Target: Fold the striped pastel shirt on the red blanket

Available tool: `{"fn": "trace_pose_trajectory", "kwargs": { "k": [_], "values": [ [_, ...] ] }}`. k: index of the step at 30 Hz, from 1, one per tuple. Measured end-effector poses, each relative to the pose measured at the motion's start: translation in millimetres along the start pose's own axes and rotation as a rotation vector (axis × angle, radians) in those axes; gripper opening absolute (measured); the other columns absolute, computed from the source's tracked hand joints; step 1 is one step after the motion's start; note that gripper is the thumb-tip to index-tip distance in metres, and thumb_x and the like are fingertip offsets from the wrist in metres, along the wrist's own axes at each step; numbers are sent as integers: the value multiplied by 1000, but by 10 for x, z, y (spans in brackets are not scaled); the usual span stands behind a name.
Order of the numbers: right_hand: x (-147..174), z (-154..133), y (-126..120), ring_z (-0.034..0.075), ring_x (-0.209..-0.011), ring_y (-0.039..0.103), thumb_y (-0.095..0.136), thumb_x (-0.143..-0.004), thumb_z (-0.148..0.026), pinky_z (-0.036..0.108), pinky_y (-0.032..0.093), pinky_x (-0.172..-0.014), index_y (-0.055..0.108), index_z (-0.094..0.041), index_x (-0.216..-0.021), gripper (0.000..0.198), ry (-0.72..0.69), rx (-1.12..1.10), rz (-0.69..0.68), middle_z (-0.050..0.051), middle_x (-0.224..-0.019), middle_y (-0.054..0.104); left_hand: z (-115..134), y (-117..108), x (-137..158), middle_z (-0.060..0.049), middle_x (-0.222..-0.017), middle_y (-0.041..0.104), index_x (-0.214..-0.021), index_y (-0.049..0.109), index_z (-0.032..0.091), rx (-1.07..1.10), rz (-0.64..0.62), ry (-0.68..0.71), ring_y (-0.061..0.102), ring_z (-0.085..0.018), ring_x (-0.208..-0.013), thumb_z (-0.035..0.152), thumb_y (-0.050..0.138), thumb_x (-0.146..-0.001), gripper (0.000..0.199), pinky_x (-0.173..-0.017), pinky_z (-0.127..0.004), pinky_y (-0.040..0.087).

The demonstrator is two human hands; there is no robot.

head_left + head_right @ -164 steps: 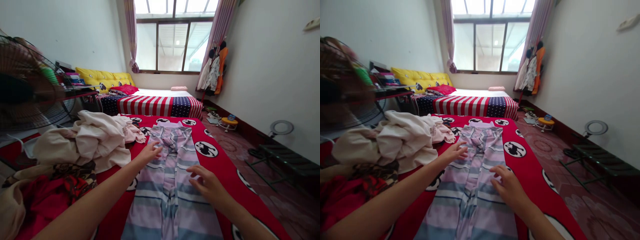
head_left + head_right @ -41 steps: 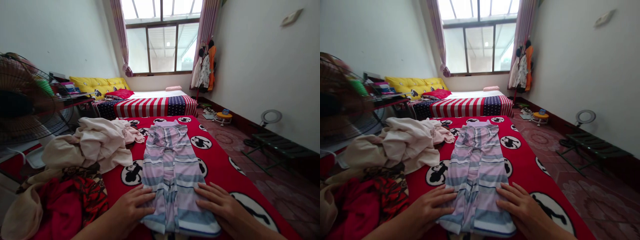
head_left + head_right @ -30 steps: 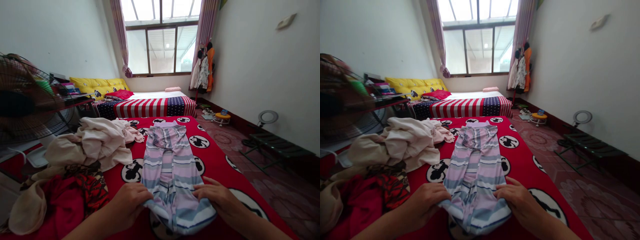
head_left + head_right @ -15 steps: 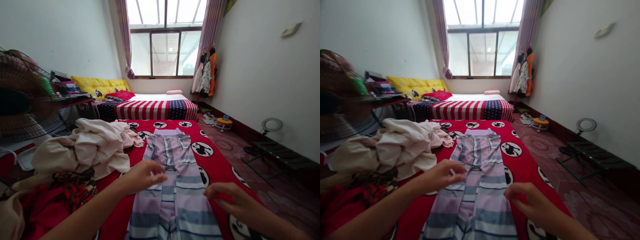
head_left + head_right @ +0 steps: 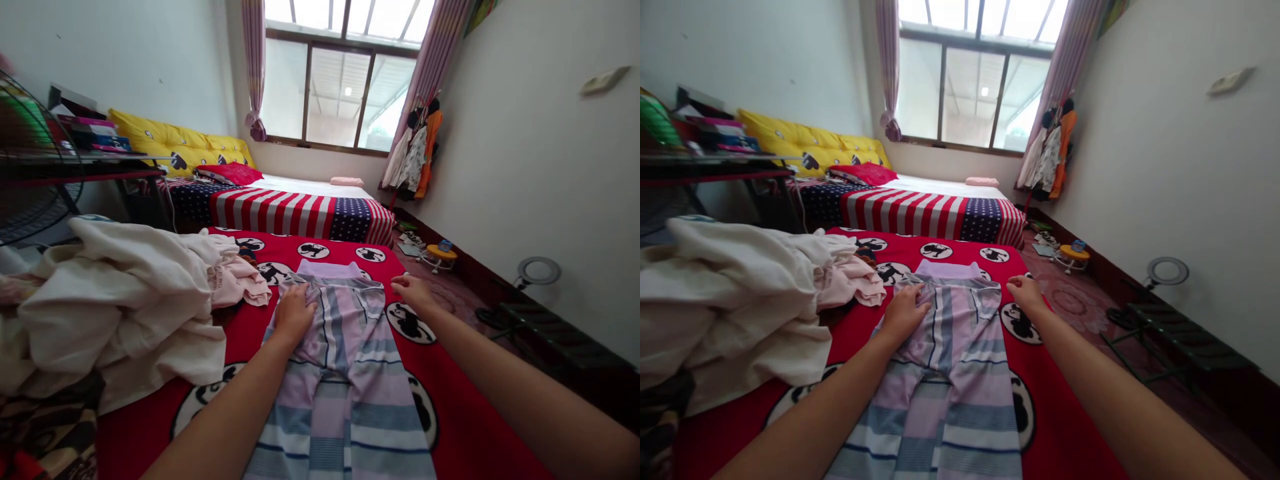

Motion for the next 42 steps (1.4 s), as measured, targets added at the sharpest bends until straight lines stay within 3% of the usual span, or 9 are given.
{"fn": "trace_pose_trajectory", "kwargs": {
  "k": [4, 10, 15, 18, 23, 28, 34, 39, 42],
  "values": [
    [-340, -35, 209, 19, -71, 65, 62, -75, -30, 26, 45, -60, 72, -11, -83, 23, -25, 102, -5, 9, -76, 71, 29, 10, 39, -6, -95, 68, -94, 71, 21, -21, 8, 64, 58, -23, -96, 29, 59, -82, 19, -79, -31, 42],
    [-519, -65, 365, 19, -60, 60, 70, -67, -29, 27, 38, -56, 68, -15, -58, 17, -29, 229, -28, 4, -56, 64, 40, -84, 39, -7, -88, 66, -76, 65, 19, -103, 110, 44, 57, -26, -94, 37, 58, -82, 20, -78, -35, 39],
    [-320, -192, 365, 25, -79, 62, 54, -82, -38, 33, 43, -68, 69, -12, -81, 30, -87, 268, 175, 13, -82, 67, -41, -100, 29, -8, -89, 67, -94, 61, 19, -94, 102, -88, 60, -27, -95, 33, 60, -80, 19, -80, -37, 39],
    [-34, -326, 419, 24, -95, 59, 45, -89, -37, 34, 43, -82, 64, -15, -98, 31, -226, 246, 249, 13, -102, 64, -58, -94, 30, -8, -97, 68, -105, 59, 21, -44, 113, -102, 59, -26, -100, 30, 64, -77, 30, -84, -36, 38],
    [264, -582, 647, 18, -85, 61, 54, -84, -26, 27, 43, -75, 68, -21, -82, 15, -553, 281, -72, 5, -91, 66, -78, -72, 30, -8, -104, 68, -106, 63, 20, 38, 120, -121, 57, -27, -103, 33, 65, -77, 31, -87, -37, 39],
    [129, -1033, 806, 19, -85, 61, 50, -83, -18, 30, 43, -77, 70, -19, -88, 21, -545, 241, -25, 7, -95, 68, -80, -96, 64, -8, -98, 67, -91, 71, 21, 23, 175, -122, 55, -28, -101, 41, 60, -81, 26, -90, -40, 37],
    [49, -1641, 1463, 15, -82, 63, 59, -81, -21, 25, 46, -76, 70, -18, -92, 16, -622, 99, -178, 3, -91, 72, -46, -98, 99, -7, -95, 66, -84, 71, 21, 2, 164, -50, 54, -27, -98, 38, 63, -79, 19, -88, -42, 37],
    [-66, -1824, 1827, 17, -81, 62, 58, -84, -36, 27, 47, -73, 70, -17, -101, 28, -628, 51, -225, 6, -93, 71, -30, -84, 103, -8, -95, 66, -79, 69, 20, -12, 149, -16, 52, -29, -99, 39, 63, -77, 19, -85, -44, 37],
    [-151, -1859, 1893, 18, -79, 61, 67, -75, -32, 28, 46, -75, 74, -20, -85, 17, -645, 51, -248, 4, -85, 71, -26, -81, 110, -8, -97, 65, -79, 69, 20, -18, 131, -28, 50, -30, -101, 39, 63, -77, 20, -84, -44, 38]
  ]
}}
Point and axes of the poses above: each hand's wrist, its own x-axis away from the middle knuckle, its own y-axis out of the palm, z = x × y, the point moved 4 cm from there along -x, towards the middle knuckle
